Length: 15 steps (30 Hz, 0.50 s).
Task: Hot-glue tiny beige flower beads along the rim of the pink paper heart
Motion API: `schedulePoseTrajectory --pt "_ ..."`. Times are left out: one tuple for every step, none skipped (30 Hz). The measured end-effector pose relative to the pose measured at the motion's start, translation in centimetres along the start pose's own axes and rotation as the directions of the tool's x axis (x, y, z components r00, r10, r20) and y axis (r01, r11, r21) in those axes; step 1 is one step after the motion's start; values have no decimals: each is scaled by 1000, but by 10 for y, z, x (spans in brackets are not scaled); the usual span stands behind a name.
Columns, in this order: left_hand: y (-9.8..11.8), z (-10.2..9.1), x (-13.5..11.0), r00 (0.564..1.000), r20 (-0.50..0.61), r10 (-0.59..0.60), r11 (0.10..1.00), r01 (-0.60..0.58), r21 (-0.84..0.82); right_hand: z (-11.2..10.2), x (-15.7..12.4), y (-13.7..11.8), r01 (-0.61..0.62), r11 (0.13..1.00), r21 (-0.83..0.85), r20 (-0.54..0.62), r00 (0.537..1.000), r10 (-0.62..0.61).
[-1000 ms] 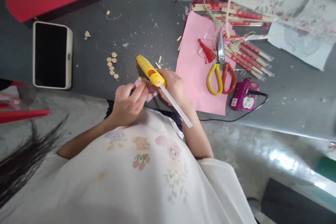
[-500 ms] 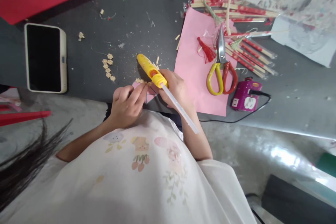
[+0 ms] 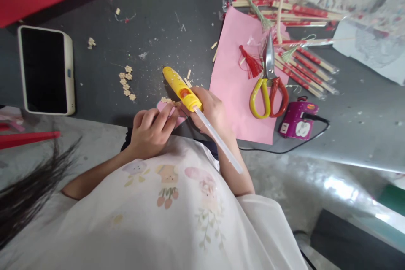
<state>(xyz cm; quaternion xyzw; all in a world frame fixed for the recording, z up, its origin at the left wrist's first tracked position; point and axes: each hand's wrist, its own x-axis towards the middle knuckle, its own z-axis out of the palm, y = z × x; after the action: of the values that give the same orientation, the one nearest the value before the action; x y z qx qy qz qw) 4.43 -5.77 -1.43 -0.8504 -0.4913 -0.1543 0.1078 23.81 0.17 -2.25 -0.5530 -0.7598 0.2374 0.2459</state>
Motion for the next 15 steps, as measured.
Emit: schedulePoseTrajectory --pt "0 0 -1 1000 12 -11 1000 11 -19 0 -1 -1 -10 1000 0 7 1000 10" --pt "1 1 -2 999 25 -24 999 25 -42 -1 -1 -1 -19 1000 -2 10 1000 19" --pt "1 1 -3 998 41 -37 997 40 -65 -1 -2 -2 -29 1000 -5 9 1000 29" --pt "2 1 -4 997 57 -49 995 54 -86 -2 -3 -3 -37 999 -9 6 999 37" --pt "2 1 -4 996 67 -59 993 66 -101 -2 -3 -3 -46 999 -12 0 999 46" --pt "2 0 -5 995 70 -68 991 75 -108 -2 -4 -4 -54 998 -16 -6 999 54" --pt "2 0 -5 995 65 -72 991 79 -107 -2 -4 -4 -62 998 -21 -13 998 62" --pt "2 0 -5 996 54 -70 992 75 -100 -2 -5 -5 -68 997 -27 -16 998 68" --pt "2 -1 -4 997 41 -63 994 66 -88 -2 -5 -5 -70 997 -36 -23 997 69" --pt "2 -1 -4 998 26 -53 996 55 -74 -2 -5 -5 -67 997 -45 -32 997 65" --pt "1 -1 -3 999 11 -45 997 46 -60 -2 -5 -5 -59 997 -54 -40 998 57" --pt "1 -2 -3 999 1 -39 998 39 -48 -1 -5 -4 -50 997 -59 -43 998 47" --pt "1 -2 -2 999 -5 -36 999 36 -35 -1 -5 -4 -46 997 -62 -43 998 43" --pt "1 -2 -2 999 -6 -36 999 36 -23 -1 -5 -4 -47 997 -61 -40 998 45" --pt "1 -2 -1 999 -3 -34 999 34 -11 0 -6 -3 -53 997 -57 -36 998 51"
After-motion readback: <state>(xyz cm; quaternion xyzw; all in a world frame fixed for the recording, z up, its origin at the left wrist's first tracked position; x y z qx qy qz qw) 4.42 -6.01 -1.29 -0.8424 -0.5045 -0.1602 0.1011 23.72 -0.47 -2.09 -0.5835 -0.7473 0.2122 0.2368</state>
